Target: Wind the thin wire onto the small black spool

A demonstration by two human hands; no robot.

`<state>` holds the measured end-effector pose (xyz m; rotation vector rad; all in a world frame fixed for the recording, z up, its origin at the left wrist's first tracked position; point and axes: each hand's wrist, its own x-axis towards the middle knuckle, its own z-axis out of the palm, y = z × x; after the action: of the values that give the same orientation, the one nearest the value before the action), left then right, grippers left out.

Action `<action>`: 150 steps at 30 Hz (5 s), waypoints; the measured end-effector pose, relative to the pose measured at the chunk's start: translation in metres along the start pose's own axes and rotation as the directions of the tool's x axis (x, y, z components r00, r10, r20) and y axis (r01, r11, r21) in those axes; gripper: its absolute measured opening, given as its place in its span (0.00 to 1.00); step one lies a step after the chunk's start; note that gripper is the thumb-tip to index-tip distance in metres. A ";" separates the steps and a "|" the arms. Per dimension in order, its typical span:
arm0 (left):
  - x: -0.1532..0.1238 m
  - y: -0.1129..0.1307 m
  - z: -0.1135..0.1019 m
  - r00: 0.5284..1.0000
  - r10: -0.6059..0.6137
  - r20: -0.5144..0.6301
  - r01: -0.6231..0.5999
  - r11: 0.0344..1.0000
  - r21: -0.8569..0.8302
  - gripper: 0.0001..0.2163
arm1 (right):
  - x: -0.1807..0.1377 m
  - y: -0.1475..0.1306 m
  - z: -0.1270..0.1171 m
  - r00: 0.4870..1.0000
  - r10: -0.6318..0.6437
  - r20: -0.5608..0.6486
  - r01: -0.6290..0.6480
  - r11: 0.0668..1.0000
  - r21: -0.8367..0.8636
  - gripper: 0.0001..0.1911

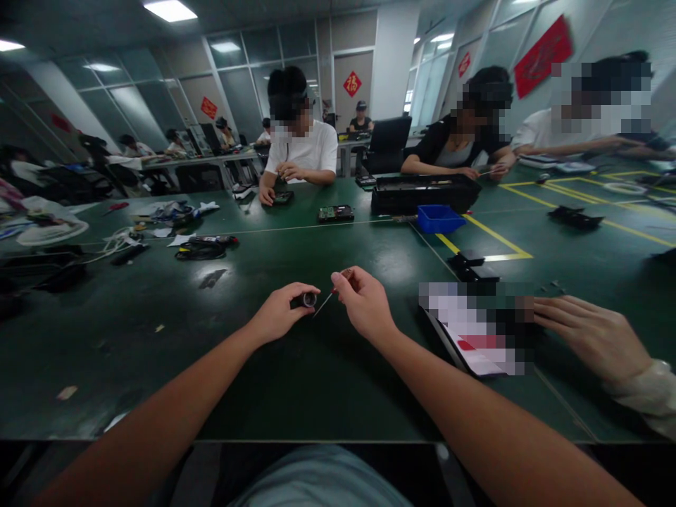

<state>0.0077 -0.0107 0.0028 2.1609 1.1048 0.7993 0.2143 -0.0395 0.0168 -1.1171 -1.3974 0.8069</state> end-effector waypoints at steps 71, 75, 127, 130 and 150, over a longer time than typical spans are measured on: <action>0.006 -0.012 -0.008 0.984 0.075 -0.159 -0.069 0.997 0.044 0.16 | 0.008 0.020 0.010 0.980 0.190 -0.061 -0.142 0.880 0.453 0.19; 0.008 -0.014 -0.008 0.994 0.078 -0.078 -0.064 0.984 0.165 0.14 | 0.014 0.030 0.006 0.949 0.308 -0.064 -0.241 0.843 0.481 0.18; 0.008 -0.024 -0.009 0.969 -0.130 -0.208 0.129 0.991 -0.023 0.15 | 0.002 0.001 -0.001 0.989 -0.091 -0.115 0.044 0.934 -0.355 0.14; 0.008 -0.026 -0.009 0.951 -0.168 -0.261 0.125 0.977 -0.173 0.19 | 0.001 0.002 -0.001 0.988 -0.103 -0.112 0.061 0.942 -0.330 0.14; 0.015 0.012 0.008 0.983 -0.115 0.146 0.011 0.817 0.576 0.17 | 0.000 -0.002 -0.002 0.942 -0.143 -0.305 0.123 0.989 -0.084 0.14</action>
<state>0.0269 -0.0060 0.0100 2.5996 1.4516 0.2387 0.2158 -0.0400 0.0185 -1.1309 -1.2237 0.4680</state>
